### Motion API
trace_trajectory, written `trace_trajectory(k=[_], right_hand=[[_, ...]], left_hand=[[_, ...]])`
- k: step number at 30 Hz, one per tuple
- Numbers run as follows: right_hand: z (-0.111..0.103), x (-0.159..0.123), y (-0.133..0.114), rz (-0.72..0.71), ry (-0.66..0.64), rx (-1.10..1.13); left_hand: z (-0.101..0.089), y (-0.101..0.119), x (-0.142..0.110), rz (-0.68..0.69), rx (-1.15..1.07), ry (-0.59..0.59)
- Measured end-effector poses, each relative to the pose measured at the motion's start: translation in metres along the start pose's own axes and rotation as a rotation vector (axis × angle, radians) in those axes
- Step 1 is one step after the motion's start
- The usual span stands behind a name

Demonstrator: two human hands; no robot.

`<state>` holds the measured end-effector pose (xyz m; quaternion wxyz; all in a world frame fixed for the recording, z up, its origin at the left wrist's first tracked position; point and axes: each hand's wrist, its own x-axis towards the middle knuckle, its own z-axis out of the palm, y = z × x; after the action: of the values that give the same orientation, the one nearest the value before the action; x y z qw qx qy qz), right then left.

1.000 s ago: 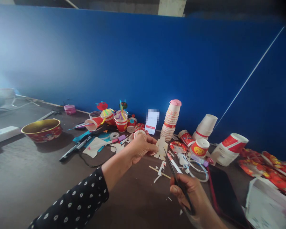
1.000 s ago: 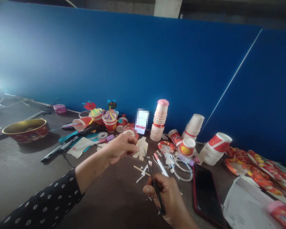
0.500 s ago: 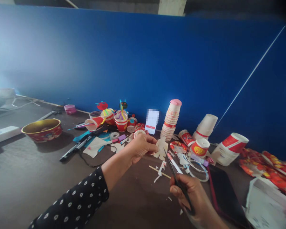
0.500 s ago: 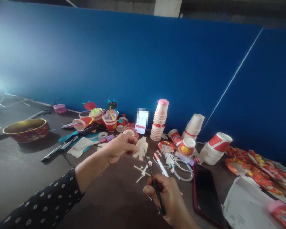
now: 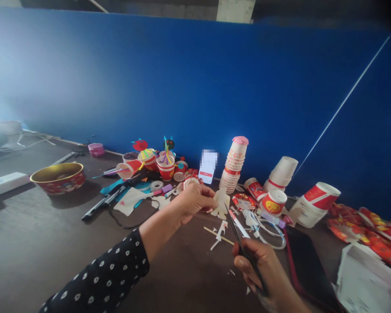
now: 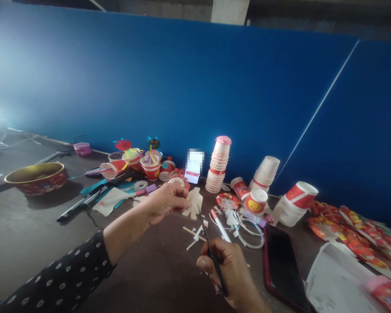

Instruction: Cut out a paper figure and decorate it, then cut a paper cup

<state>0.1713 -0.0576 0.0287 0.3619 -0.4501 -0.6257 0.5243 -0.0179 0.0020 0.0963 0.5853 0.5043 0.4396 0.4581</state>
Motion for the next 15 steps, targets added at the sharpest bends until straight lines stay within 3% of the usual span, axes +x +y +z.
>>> trace_trajectory(k=[4,15], right_hand=[[0.0008,-0.0034,-0.0032,0.007,0.006,0.093],[-0.0003,-0.0030,-0.0042,0.002,-0.003,0.059]], left_hand=[[0.0013,-0.0021,0.0009,0.034,0.036,0.007],[0.0059,-0.0083,0.0001,0.027,0.020,-0.055]])
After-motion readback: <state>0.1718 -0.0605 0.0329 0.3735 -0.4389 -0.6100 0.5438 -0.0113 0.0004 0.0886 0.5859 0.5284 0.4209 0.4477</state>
